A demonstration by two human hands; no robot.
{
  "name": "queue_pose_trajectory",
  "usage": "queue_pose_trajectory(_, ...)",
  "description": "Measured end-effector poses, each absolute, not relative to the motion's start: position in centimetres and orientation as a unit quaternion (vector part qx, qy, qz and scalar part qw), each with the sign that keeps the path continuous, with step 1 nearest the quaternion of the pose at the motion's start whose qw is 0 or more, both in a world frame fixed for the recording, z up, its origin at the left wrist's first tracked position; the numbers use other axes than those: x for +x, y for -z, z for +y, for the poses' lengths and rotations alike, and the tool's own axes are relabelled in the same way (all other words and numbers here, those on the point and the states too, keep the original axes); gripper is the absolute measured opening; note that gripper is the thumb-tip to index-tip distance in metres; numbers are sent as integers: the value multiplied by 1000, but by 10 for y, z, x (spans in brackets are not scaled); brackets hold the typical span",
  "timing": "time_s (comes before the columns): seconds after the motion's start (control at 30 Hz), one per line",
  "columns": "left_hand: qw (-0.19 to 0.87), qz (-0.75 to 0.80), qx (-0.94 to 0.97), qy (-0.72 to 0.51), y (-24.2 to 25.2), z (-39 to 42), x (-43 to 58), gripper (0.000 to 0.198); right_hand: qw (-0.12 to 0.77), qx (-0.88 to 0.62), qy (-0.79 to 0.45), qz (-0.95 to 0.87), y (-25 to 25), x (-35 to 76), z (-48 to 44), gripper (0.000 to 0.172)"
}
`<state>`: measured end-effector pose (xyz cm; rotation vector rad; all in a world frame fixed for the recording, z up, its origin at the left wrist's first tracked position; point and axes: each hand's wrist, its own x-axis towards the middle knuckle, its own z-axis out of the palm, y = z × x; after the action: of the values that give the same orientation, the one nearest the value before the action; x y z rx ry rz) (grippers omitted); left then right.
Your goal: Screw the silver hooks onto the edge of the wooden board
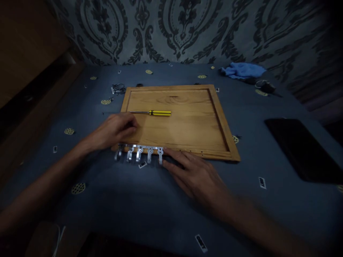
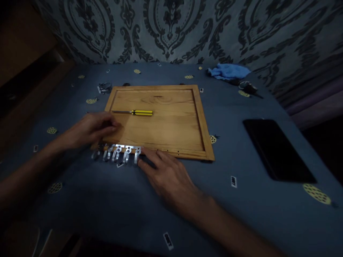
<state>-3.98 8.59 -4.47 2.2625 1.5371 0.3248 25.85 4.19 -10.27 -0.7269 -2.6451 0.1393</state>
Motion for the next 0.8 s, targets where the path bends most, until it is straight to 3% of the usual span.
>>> queue_pose_trajectory(0.23, 65, 498, 865, 9, 50, 92, -9, 18, 195, -257, -30, -946, 102, 259, 42, 36)
queue_pose_trajectory(0.57, 102, 479, 868, -86, 38, 103, -32, 23, 197, -259, -46, -945, 100, 258, 42, 35)
queue_pose_trajectory(0.8, 89, 453, 887, 19, 35, 98, -15, 23, 210, -257, -31, -943, 99, 256, 42, 34)
